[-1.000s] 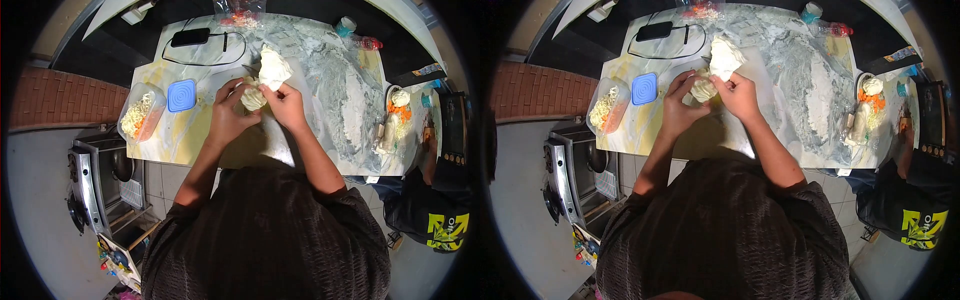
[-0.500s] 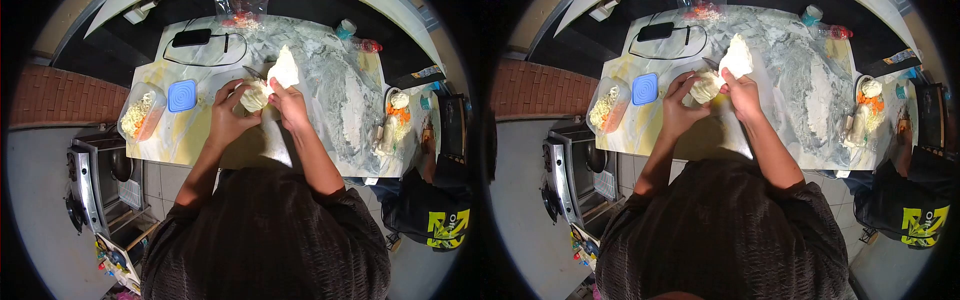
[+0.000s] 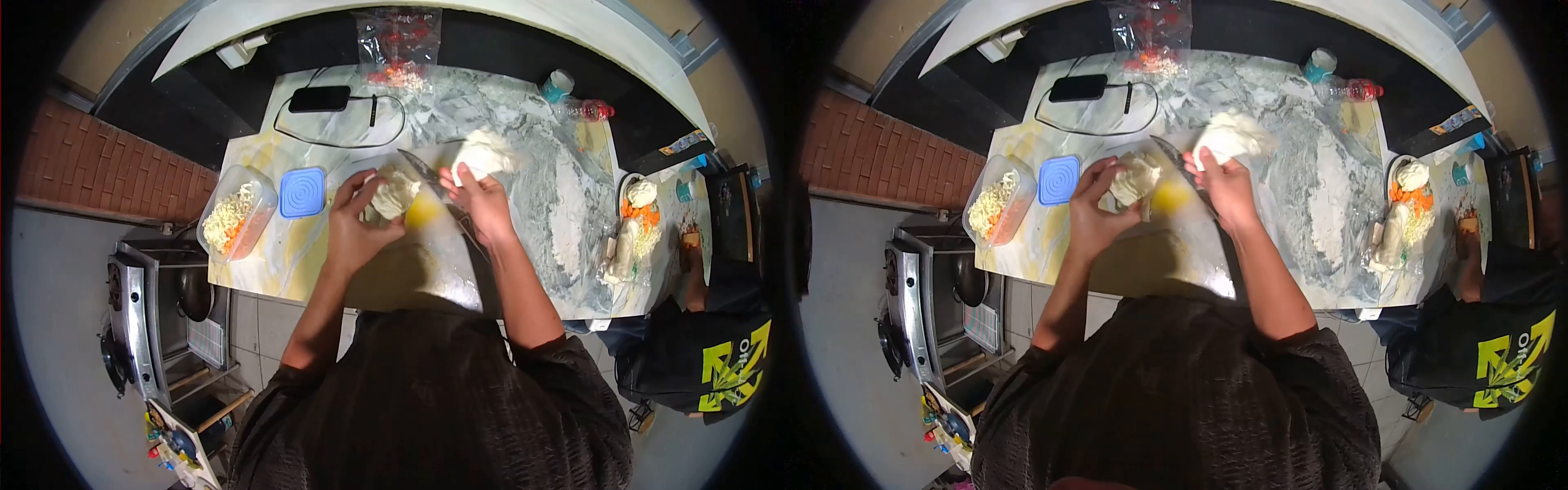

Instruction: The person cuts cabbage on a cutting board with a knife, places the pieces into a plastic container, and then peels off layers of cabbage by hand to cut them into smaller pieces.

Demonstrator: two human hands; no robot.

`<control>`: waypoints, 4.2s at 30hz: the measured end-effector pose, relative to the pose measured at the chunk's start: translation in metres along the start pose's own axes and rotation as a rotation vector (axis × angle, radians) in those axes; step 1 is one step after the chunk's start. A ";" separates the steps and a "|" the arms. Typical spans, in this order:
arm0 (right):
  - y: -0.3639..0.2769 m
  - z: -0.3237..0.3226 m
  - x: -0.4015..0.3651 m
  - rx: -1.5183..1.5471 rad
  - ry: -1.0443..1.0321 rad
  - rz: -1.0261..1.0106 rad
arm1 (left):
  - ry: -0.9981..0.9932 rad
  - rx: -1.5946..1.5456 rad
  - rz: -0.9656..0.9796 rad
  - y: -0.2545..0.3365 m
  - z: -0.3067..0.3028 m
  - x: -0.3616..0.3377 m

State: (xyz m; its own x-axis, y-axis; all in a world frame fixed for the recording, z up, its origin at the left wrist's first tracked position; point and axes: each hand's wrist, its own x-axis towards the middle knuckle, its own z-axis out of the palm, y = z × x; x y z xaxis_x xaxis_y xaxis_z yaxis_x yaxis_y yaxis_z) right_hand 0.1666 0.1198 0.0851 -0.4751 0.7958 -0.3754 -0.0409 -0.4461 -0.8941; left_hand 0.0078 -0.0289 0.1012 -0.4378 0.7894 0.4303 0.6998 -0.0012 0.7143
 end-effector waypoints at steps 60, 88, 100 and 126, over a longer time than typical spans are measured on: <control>0.076 0.146 -0.012 -1.081 -0.191 -0.678 | 0.125 0.303 -0.398 -0.148 -0.205 -0.003; 0.047 -0.016 -0.041 -1.055 0.313 -0.471 | -0.369 0.039 -0.080 -0.068 -0.038 0.006; 0.043 -0.055 -0.011 -1.145 0.367 -0.752 | -0.442 0.406 -0.168 -0.061 0.024 -0.029; 0.031 -0.065 -0.012 -0.992 0.462 -0.928 | -0.453 0.408 -0.065 -0.068 0.021 -0.017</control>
State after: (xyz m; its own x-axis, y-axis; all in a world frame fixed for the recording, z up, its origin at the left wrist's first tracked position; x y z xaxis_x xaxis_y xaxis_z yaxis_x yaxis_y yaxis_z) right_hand 0.2287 0.1230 0.0460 -0.2864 0.7806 0.5556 0.5382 0.6108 -0.5807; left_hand -0.0207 -0.0296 0.0334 -0.2659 0.9626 0.0517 0.8789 0.2201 0.4233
